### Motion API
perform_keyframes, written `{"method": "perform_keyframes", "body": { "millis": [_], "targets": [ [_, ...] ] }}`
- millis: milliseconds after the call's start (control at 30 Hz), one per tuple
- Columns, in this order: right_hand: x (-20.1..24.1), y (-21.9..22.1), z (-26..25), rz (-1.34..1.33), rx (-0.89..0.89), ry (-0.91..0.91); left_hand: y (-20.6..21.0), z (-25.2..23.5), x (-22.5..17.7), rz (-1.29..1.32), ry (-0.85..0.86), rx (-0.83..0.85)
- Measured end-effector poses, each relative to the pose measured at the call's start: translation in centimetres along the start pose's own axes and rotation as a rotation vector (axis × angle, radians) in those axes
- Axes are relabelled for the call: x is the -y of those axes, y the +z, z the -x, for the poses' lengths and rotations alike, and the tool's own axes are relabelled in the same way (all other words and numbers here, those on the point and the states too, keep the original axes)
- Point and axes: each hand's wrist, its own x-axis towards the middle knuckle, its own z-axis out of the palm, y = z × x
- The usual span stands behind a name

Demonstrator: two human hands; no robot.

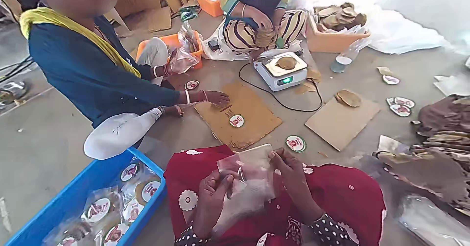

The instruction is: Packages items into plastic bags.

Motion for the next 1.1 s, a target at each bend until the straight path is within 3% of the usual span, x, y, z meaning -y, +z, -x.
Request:
{"method": "perform_keyframes", "body": {
  "millis": [167,300,367,467,633,767,867,1000,1100],
  "targets": [
    [-0.3,-0.4,0.1,0.058,0.084,0.008,-0.1,0.4,0.3,-0.098,0.178,-0.021],
    [0.8,-0.9,-0.3,0.359,0.117,-0.319,-0.1,-0.1,0.8,-0.226,0.313,0.023],
    [2.9,-0.1,-0.2,0.448,0.251,-0.459,0.3,-0.2,1.2,-0.217,0.335,0.085],
    [5.4,2.0,0.2,0.305,0.543,-0.409,1.4,-0.3,1.2,-0.213,0.329,0.105],
    [5.9,4.3,2.3,0.454,0.227,-0.448,2.1,-0.5,0.6,-0.601,0.501,-0.117],
    [6.0,4.7,2.0,0.467,0.238,-0.389,2.4,-0.5,0.7,-0.791,0.684,-0.113],
    [6.2,4.2,1.6,0.483,0.225,-0.427,3.3,-0.1,1.1,-0.564,0.496,-0.081],
    [5.4,3.3,1.4,0.534,0.207,-0.436,3.5,0.5,1.2,-0.044,-0.003,-0.009],
    [5.2,2.2,1.7,0.592,0.317,-0.386,3.5,0.8,1.6,0.025,-0.073,-0.019]
  ]
}}
